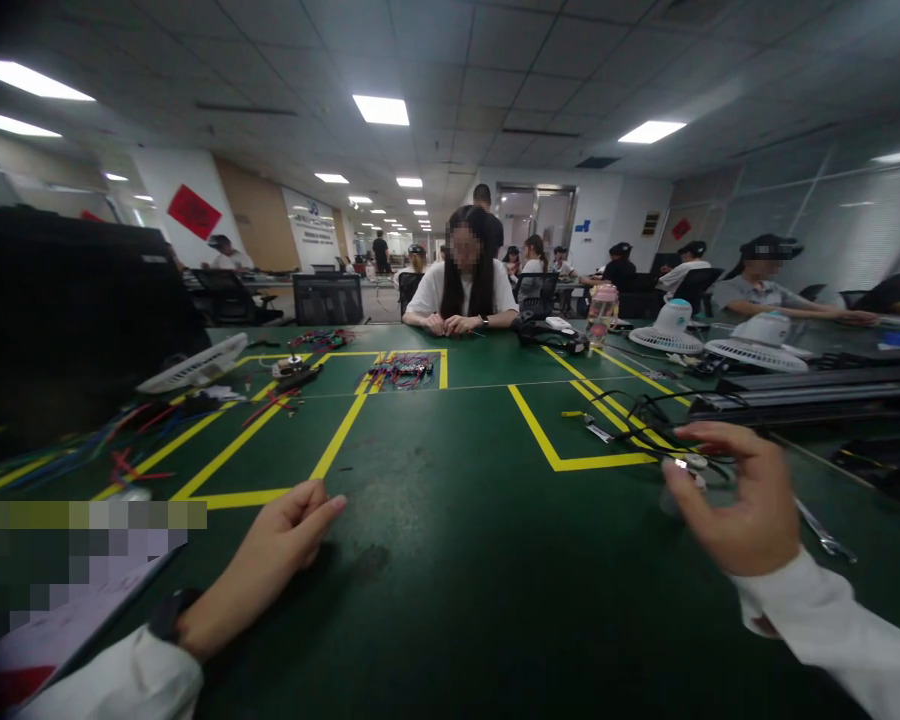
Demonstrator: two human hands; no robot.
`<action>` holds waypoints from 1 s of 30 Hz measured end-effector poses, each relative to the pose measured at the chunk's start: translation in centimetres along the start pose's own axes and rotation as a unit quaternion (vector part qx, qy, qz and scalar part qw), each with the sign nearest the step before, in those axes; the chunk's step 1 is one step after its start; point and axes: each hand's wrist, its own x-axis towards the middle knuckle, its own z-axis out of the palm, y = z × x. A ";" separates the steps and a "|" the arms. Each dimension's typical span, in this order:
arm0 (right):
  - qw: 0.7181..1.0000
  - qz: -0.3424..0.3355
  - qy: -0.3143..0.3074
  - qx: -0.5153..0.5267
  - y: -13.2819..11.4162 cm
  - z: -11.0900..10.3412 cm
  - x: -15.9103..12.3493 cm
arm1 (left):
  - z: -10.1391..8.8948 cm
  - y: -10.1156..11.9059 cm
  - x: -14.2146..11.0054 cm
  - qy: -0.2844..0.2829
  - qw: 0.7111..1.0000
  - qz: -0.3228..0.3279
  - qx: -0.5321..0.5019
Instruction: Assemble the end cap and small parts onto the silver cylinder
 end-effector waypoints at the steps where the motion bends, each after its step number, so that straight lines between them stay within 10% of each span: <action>1: 0.996 -0.065 -0.029 0.044 -1.9 0.8 -0.2 | 0.0 0.0 0.0 -0.003 1.000 -0.004 -0.002; 4: 0.955 -0.186 -0.140 0.184 -7.2 4.0 -1.5 | -0.1 -0.1 -0.1 -0.016 0.999 -0.021 -0.023; 7: 0.910 0.027 -0.274 0.310 -11.5 7.7 -3.0 | -0.1 -0.1 -0.3 -0.040 0.995 -0.047 -0.076; 10: 0.796 0.252 -0.372 0.405 -13.7 10.6 -3.5 | -0.2 -0.1 -0.4 -0.057 0.982 -0.080 -0.164; 14: 0.760 0.302 -0.379 0.432 -13.9 12.1 -3.5 | -0.4 -0.3 -0.5 -0.075 0.968 -0.085 -0.223; 19: 0.793 0.305 -0.311 0.426 -12.3 11.2 -3.3 | -0.7 -0.5 -0.5 -0.081 0.978 -0.005 -0.191; 22: 0.860 0.219 -0.250 0.388 -10.6 9.4 -2.2 | -0.6 -0.5 -0.1 -0.056 0.979 0.025 -0.192; 26: 0.984 -0.058 -0.125 0.114 -6.6 6.1 -0.8 | -0.4 -0.7 0.4 -0.003 0.984 0.039 -0.175; 30: 0.988 -0.062 -0.036 -0.136 -0.9 3.0 -1.9 | -0.6 -0.5 0.3 0.016 0.989 0.042 -0.139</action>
